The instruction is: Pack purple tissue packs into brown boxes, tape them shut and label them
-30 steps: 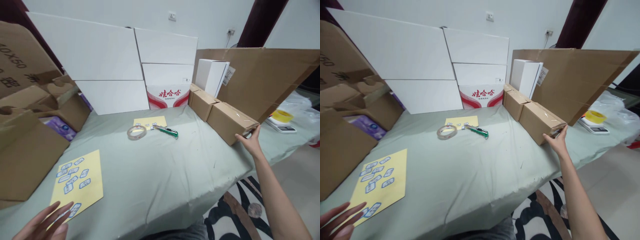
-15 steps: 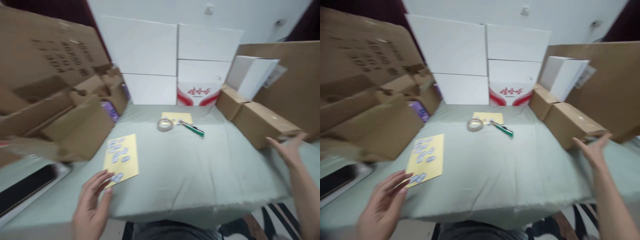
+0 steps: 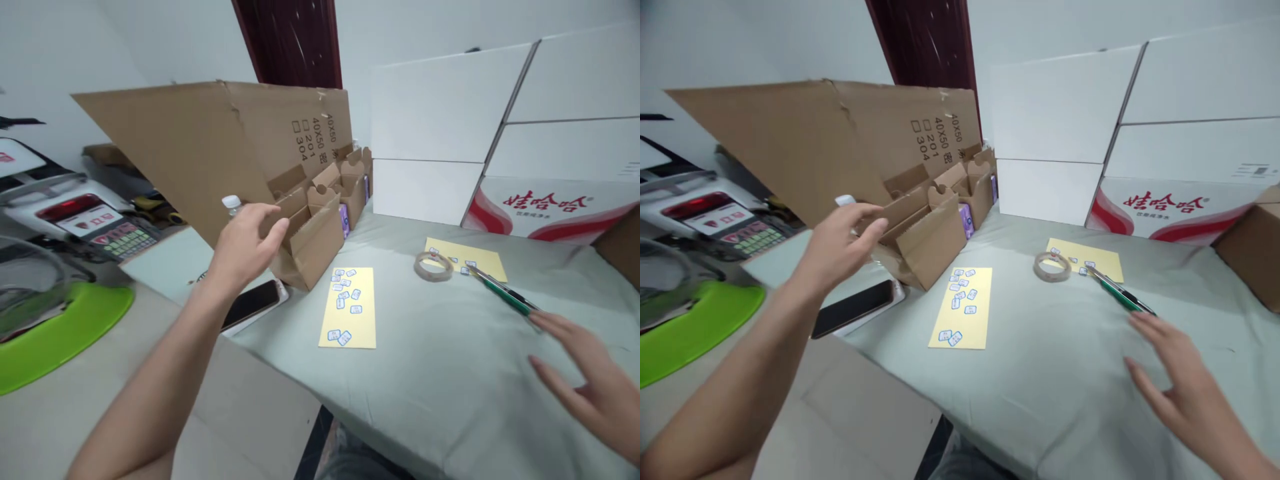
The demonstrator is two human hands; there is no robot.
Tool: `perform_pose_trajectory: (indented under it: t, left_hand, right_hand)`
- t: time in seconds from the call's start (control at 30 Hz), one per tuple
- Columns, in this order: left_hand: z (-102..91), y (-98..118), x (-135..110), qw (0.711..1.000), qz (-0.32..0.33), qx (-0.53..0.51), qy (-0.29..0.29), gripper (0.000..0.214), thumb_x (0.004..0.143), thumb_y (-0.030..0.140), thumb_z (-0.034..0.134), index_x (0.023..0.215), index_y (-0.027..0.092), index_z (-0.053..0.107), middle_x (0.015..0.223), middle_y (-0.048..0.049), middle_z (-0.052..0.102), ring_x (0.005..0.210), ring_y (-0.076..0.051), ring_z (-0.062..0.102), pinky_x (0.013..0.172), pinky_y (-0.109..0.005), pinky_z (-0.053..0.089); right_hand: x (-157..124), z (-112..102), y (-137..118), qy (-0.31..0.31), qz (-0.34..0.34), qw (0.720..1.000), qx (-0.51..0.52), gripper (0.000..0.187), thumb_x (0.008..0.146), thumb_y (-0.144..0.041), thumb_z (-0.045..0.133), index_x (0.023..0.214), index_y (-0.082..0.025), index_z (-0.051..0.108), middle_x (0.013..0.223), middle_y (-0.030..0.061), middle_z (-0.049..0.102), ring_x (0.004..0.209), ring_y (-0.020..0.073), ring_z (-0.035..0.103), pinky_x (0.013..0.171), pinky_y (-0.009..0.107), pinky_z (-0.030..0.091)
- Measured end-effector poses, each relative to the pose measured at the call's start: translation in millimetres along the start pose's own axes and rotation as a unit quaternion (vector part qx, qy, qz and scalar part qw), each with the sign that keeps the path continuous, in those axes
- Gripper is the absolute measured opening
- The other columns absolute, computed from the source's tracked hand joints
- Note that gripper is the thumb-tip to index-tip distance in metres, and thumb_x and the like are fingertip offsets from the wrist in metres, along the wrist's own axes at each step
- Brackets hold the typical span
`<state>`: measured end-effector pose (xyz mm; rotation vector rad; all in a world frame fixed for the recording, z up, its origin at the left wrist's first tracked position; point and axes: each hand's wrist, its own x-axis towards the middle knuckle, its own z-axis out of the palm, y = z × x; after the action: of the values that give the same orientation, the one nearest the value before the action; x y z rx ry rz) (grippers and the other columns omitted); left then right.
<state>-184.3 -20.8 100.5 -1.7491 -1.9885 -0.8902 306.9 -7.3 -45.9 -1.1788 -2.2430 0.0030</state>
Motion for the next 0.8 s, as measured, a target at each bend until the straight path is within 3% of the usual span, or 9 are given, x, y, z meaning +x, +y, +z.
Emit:
perform_pose_trajectory:
  t: [0.07, 0.17, 0.33, 0.47, 0.67, 0.8]
  left_hand:
    - [4.0, -8, 19, 0.995, -0.034, 0.034, -0.090, 0.049, 0.091, 0.053, 0.043, 0.115, 0.016, 0.063, 0.120, -0.0132, 0.069, 0.109, -0.030, 0.065, 0.092, -0.043, 0.051]
    - [12.0, -11, 24, 0.978, -0.051, 0.072, -0.188, 0.052, 0.091, 0.057, 0.042, 0.113, 0.016, 0.066, 0.115, -0.0126, 0.072, 0.102, -0.031, 0.069, 0.083, -0.040, 0.054]
    - [26.5, -5, 8, 0.978, -0.009, 0.119, -0.173, 0.041, 0.089, 0.037, 0.051, 0.120, 0.012, 0.063, 0.117, -0.0150, 0.071, 0.104, -0.034, 0.067, 0.081, -0.042, 0.051]
    - [41.1, -2, 0, 0.971, 0.051, 0.156, -0.175, 0.027, 0.088, 0.023, 0.052, 0.106, 0.014, 0.069, 0.093, -0.0136, 0.076, 0.089, -0.031, 0.069, 0.084, -0.042, 0.047]
    - [63.9, 1, -25, 0.965, 0.102, 0.195, -0.143, 0.042, 0.087, 0.003, 0.038, 0.119, 0.009, 0.065, 0.085, -0.0155, 0.074, 0.084, -0.029, 0.066, 0.078, -0.043, 0.042]
    - [63.1, -12, -28, 0.969, 0.090, 0.199, -0.112, 0.035, 0.085, 0.005, 0.040, 0.103, 0.011, 0.070, 0.077, -0.0147, 0.072, 0.083, -0.032, 0.064, 0.085, -0.053, 0.039]
  right_hand:
    - [10, 24, -19, -0.025, -0.065, 0.998, 0.004, 0.051, 0.093, -0.034, 0.048, 0.143, -0.031, 0.039, 0.139, 0.0121, 0.050, 0.126, 0.0353, 0.053, 0.096, 0.051, 0.052]
    - [23, 56, -49, -0.065, -0.136, 0.988, 0.015, 0.052, 0.091, -0.025, 0.050, 0.142, -0.028, 0.041, 0.142, 0.0115, 0.050, 0.126, 0.0276, 0.056, 0.094, 0.039, 0.057]
    - [41, 87, -74, -0.095, -0.203, 0.973, 0.062, 0.057, 0.087, -0.014, 0.051, 0.142, -0.026, 0.043, 0.142, 0.0119, 0.053, 0.126, 0.0231, 0.057, 0.098, 0.033, 0.055]
    - [59, 105, -78, -0.091, -0.217, 0.966, 0.107, 0.056, 0.083, -0.010, 0.050, 0.137, -0.023, 0.049, 0.138, 0.0151, 0.057, 0.125, 0.0255, 0.058, 0.096, 0.036, 0.055]
    - [83, 116, -86, -0.143, -0.179, 0.962, 0.151, 0.046, 0.089, -0.014, 0.048, 0.134, -0.024, 0.052, 0.140, 0.0155, 0.054, 0.129, 0.0249, 0.054, 0.100, 0.038, 0.052]
    - [100, 111, -93, -0.186, -0.133, 0.963, 0.145, 0.037, 0.094, -0.020, 0.045, 0.130, -0.023, 0.054, 0.138, 0.0163, 0.053, 0.126, 0.0231, 0.056, 0.099, 0.039, 0.053]
